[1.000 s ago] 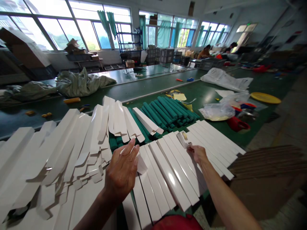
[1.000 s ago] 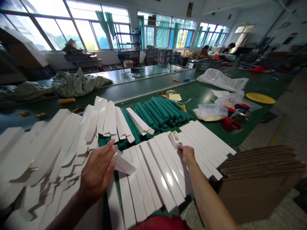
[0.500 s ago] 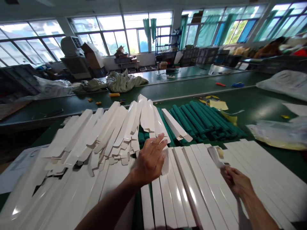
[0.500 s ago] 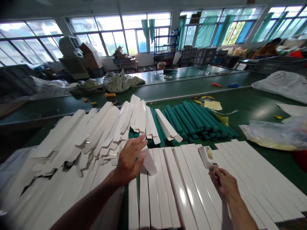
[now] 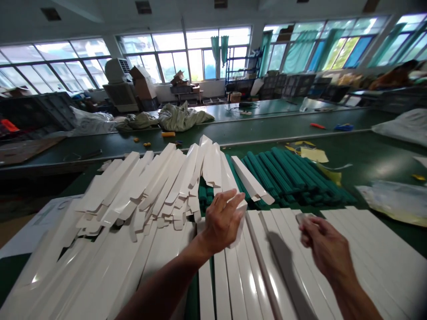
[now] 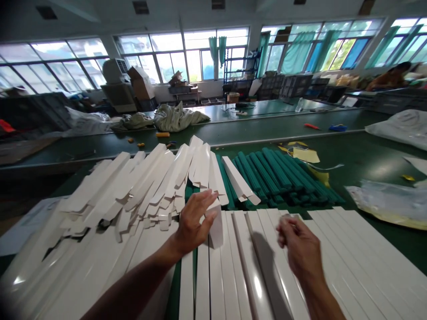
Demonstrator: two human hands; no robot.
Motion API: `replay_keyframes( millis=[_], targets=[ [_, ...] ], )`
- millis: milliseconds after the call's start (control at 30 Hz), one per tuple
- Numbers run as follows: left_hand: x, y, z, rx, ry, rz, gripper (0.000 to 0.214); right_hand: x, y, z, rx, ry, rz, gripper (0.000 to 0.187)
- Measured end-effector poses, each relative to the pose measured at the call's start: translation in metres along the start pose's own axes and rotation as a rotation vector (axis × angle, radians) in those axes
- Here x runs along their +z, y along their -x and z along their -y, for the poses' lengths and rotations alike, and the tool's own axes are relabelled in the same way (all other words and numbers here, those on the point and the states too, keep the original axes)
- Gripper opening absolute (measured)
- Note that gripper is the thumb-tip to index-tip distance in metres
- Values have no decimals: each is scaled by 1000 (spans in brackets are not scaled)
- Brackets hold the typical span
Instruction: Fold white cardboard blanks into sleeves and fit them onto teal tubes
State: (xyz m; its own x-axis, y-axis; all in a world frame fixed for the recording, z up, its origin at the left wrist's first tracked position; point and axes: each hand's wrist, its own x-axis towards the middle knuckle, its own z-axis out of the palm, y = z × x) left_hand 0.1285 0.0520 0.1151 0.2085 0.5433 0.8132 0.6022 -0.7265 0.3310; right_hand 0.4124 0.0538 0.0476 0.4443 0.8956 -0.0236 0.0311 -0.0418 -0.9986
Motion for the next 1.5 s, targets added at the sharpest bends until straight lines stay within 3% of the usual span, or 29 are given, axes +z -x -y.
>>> replay_keyframes(
  millis=[100, 200, 500, 633, 733, 800, 900, 1033, 1167, 1233, 1300, 1400, 1433, 1500],
  targets=[
    [8, 0, -6, -27, -10, -19, 52, 57, 40, 61, -5, -207, 389, 28],
    [9, 2, -11, -56, -32, -25, 57, 91, 64, 95, -71, -218, 552, 25],
    [6, 5, -14, -90, -62, -21, 62, 115, 74, 103, -173, 4, 422, 30],
    [4, 6, -15, -100, -64, -41, 66, 120, 68, 112, 68, -44, 510, 52],
    [-1, 5, -15, -80, -77, -19, 61, 120, 61, 120, 261, -106, 628, 54],
    [-5, 4, -13, -89, -73, 34, 51, 118, 58, 122, 316, -118, 669, 54],
    [-11, 2, -10, -96, 19, 137, 46, 116, 56, 111, 251, -106, 667, 53],
    [-21, 4, -5, -137, 172, 233, 52, 119, 60, 69, 59, 33, 517, 47],
    [-30, 2, -4, -192, 223, 278, 51, 129, 66, 17, -298, 335, 378, 39],
    [-32, -1, -3, -209, 242, 275, 50, 135, 67, -8, -503, 483, 368, 37],
    [-33, 2, 1, -211, 282, 280, 51, 138, 68, -30, -618, 589, 388, 40],
    [-31, 31, 11, -333, 274, 244, 57, 136, 63, -51, -524, 694, 405, 43],
    [-29, 50, 16, -438, 222, 215, 59, 134, 60, -53, -455, 713, 392, 43],
    [-22, 99, 22, -816, 11, 140, 54, 127, 53, -50, -330, 725, 342, 44]
  ],
)
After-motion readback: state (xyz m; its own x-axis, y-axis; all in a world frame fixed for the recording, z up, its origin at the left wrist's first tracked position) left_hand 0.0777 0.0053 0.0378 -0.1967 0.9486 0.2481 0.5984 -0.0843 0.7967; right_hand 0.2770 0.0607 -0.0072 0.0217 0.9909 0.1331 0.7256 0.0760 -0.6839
